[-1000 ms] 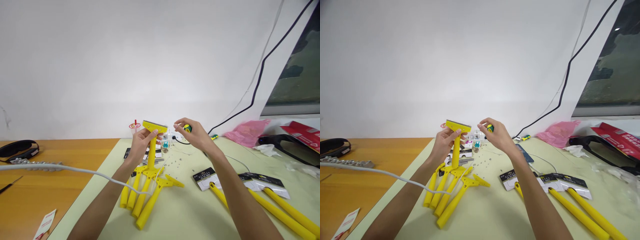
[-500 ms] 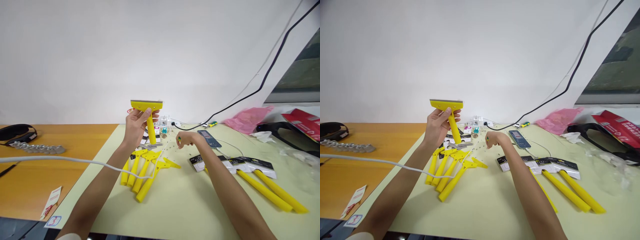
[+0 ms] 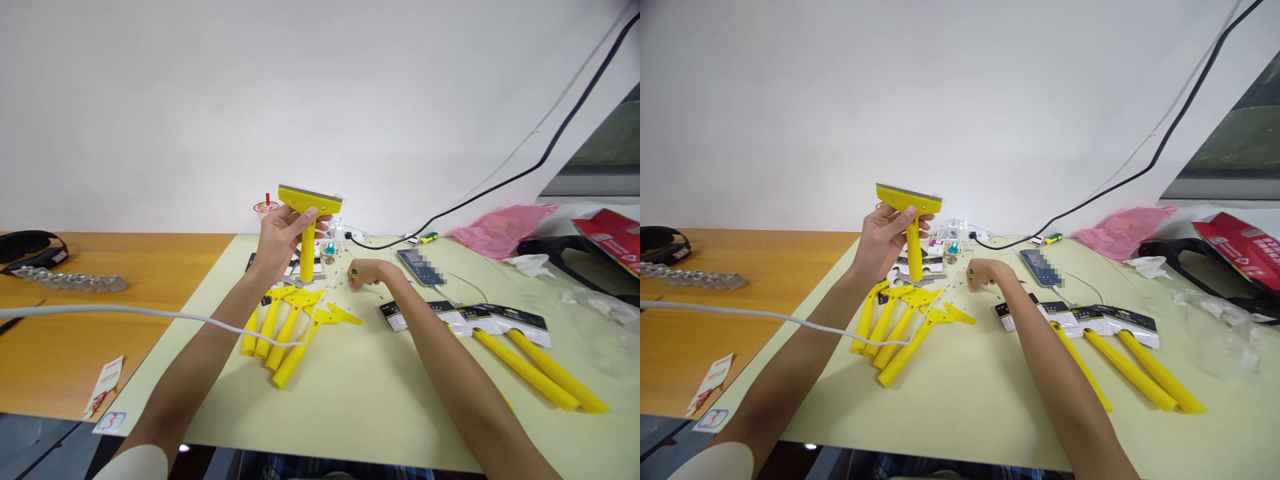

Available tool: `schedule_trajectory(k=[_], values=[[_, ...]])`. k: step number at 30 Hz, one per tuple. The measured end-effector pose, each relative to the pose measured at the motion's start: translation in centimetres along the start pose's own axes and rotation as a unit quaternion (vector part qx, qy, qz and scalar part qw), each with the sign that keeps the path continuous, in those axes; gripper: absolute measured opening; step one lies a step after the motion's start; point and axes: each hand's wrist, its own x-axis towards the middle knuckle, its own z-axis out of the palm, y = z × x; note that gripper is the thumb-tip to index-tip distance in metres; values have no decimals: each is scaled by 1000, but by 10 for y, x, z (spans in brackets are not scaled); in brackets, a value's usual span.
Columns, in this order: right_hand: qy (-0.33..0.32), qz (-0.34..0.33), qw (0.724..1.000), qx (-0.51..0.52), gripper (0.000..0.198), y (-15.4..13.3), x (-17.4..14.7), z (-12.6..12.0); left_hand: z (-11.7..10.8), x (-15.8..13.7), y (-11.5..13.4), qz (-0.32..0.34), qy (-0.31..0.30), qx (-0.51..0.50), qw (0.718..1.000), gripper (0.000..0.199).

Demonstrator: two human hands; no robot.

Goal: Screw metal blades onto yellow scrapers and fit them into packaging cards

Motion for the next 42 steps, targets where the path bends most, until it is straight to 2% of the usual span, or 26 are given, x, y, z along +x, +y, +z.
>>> schedule_trajectory(k=[4, 7, 11, 13, 16, 19, 22, 25, 28, 35, 42], values=[[28, 16, 999, 3, 27, -2, -2, 1, -4, 4, -16, -23, 9, 8, 1000, 42], [61, 16, 998, 5, 27, -3, -8, -4, -11, 9, -33, -64, 34, 4, 997, 46], [153, -26, 988, 22, 15, -8, -37, -21, -20, 13, -56, -134, 50, 9, 990, 45], [230, -59, 971, 28, 8, -16, -59, -31, -24, 14, -66, -156, 52, 15, 986, 45], [353, -119, 927, 37, 14, -33, -87, -38, -26, 14, -77, -174, 41, 16, 984, 48], [430, -187, 882, 50, 15, -48, -95, -37, -25, 12, -80, -181, 16, 14, 983, 51], [469, -228, 851, 56, 13, -53, -89, -33, -21, 10, -77, -182, -9, 12, 983, 52], [469, -226, 851, 68, 12, -55, -85, -31, -17, 7, -71, -175, -23, 20, 984, 52], [448, -216, 863, 84, 12, -57, -89, -31, -14, 5, -68, -174, -29, 24, 984, 49], [416, -182, 877, 158, 9, -58, -94, -34, -11, 3, -68, -202, -25, 15, 979, 48], [332, -138, 891, 277, 33, -47, -85, -33, -9, 2, -68, -227, -30, -3, 973, 47]])
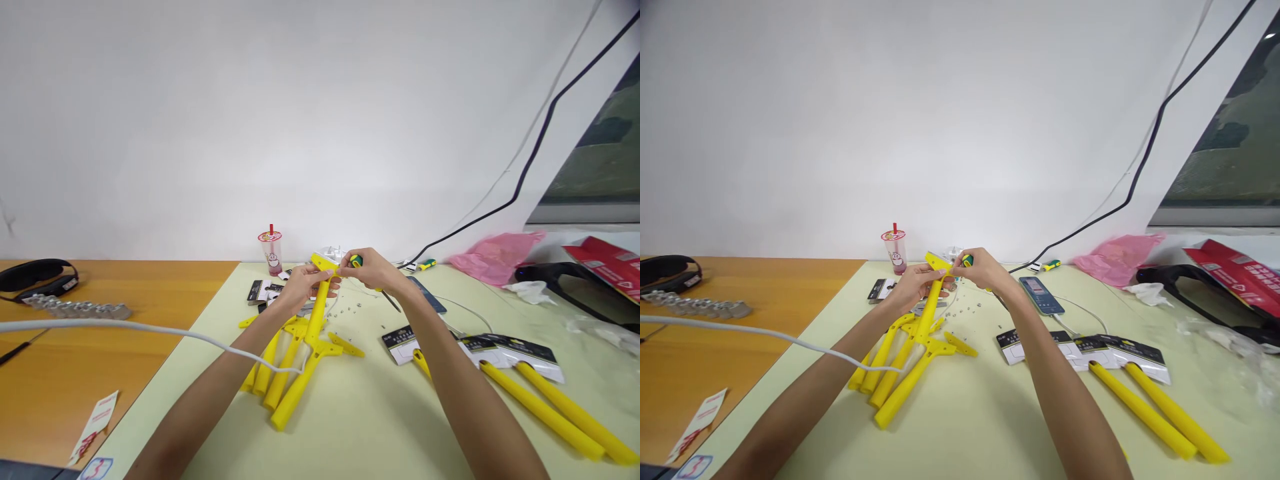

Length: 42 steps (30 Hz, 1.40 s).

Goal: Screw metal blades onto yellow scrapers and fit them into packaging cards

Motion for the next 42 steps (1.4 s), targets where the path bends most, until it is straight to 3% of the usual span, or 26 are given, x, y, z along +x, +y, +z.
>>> schedule_trajectory(k=[5, 8, 12, 16, 24, 31, 34, 38, 42], values=[[43, 42, 998, -16, 41, 9, 7, -3, -2, 1, 0, 5, 17, -22, 1000, 45], [57, 58, 994, -75, 29, 23, 15, -6, -2, 1, 4, 35, 48, -39, 997, 41], [-61, 88, 981, -160, 10, 49, 25, -2, 0, -3, 14, 73, 69, -54, 993, 40], [-180, 127, 950, -223, 15, 70, 31, 15, 4, -9, 23, 86, 62, -49, 993, 42], [-263, 144, 910, -285, 25, 87, 36, 33, 6, -11, 24, 87, 38, -36, 995, 43], [-250, 193, 895, -316, 39, 88, 35, 36, 8, -11, 25, 73, 37, -32, 996, 45], [-246, 190, 898, -312, 35, 88, 36, 35, 7, -10, 22, 70, 35, -23, 997, 44], [-210, 131, 928, -279, 27, 76, 32, 15, -2, -2, 13, 53, 42, -4, 998, 44], [-116, 17, 969, -216, 21, 44, 16, -18, -10, 6, 2, 8, 31, 47, 998, 45]])
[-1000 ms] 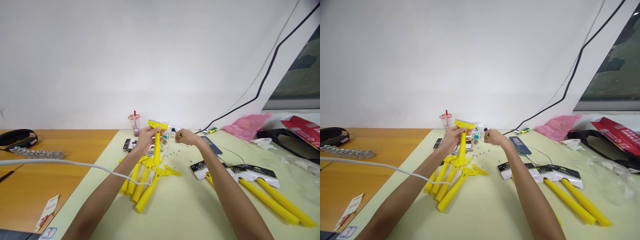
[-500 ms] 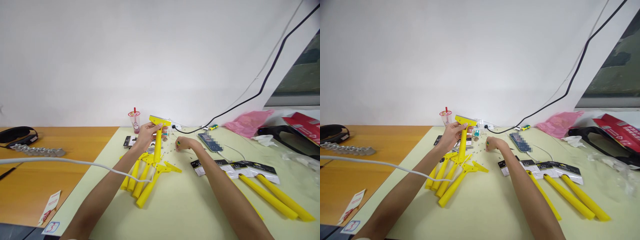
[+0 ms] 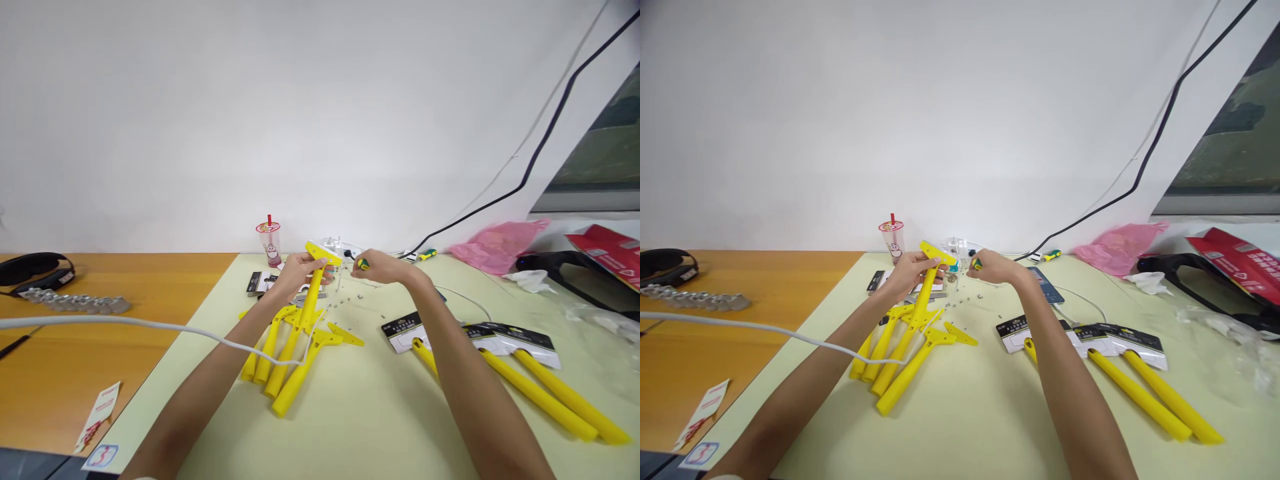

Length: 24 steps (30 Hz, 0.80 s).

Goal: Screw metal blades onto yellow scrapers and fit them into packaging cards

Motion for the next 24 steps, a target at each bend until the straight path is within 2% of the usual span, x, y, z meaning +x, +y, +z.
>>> schedule_trajectory(k=[3, 5, 7, 11, 15, 20, 24], values=[[86, -52, 994, 49, 27, -16, -19, -18, 1, 1, -6, -22, -18, 28, 999, 43], [150, -95, 979, 101, 28, -27, -23, -19, 3, -1, -7, -31, -39, 43, 998, 43], [175, -129, 967, 129, 27, -35, -22, -13, 6, -4, -7, -35, -64, 56, 996, 47], [151, -136, 970, 132, 23, -48, -12, 2, 12, -11, -3, -44, -101, 71, 991, 54], [134, -119, 973, 147, 20, -55, -12, 5, 15, -15, -1, -52, -120, 76, 988, 57], [122, -102, 972, 171, 21, -51, -12, 4, 15, -14, -2, -52, -133, 77, 987, 58], [111, -86, 970, 201, 31, -46, -8, 6, 13, -13, -2, -47, -144, 91, 984, 58]])
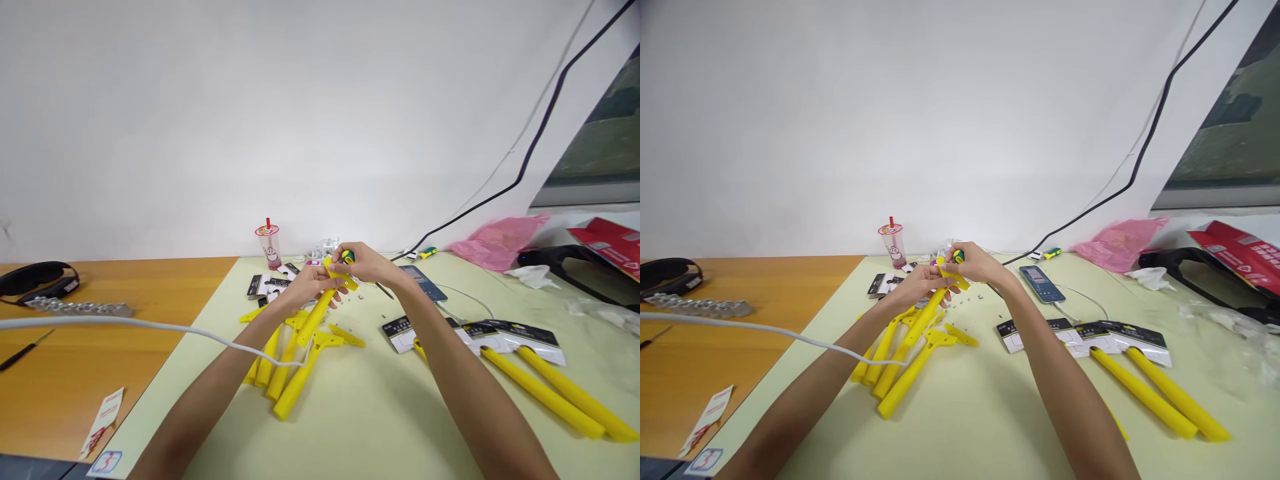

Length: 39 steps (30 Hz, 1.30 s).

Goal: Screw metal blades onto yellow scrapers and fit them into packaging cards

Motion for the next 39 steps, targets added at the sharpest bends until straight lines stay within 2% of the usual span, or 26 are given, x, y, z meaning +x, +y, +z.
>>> schedule_trajectory(k=[5, 8, 14, 20, 26, 29, 31, 33, 36, 39], values=[[-44, 70, 996, 35, 48, 3, -2, -5, 1, -1, 2, -3, -9, 13, 1000, 60], [-77, 55, 994, 50, 43, 3, -6, -9, 2, -2, 3, -3, -27, 20, 999, 58], [-90, 32, 992, 81, 40, 3, -9, -10, -1, -4, 2, -7, -31, 29, 999, 52], [-96, 59, 991, 64, 37, 2, -7, -9, 4, -9, 9, -9, -43, 24, 999, 52], [-54, 59, 994, 71, 44, 3, -7, -10, 6, -6, 11, 29, -16, 52, 998, 53], [-15, 72, 992, 98, 50, 3, -5, -9, 6, -4, 8, 67, 39, 70, 995, 66], [11, 81, 988, 129, 52, 2, -4, -8, 5, -4, 4, 122, 105, 131, 978, 75], [39, 89, 984, 152, 54, 3, -2, -7, 2, -4, 1, 214, 147, 232, 937, 75], [72, 97, 980, 161, 57, 6, 0, -9, -2, -3, -4, 347, 116, 375, 852, 55], [81, 102, 978, 161, 57, 8, 1, -11, -6, -3, -7, 380, 82, 463, 797, 41]])
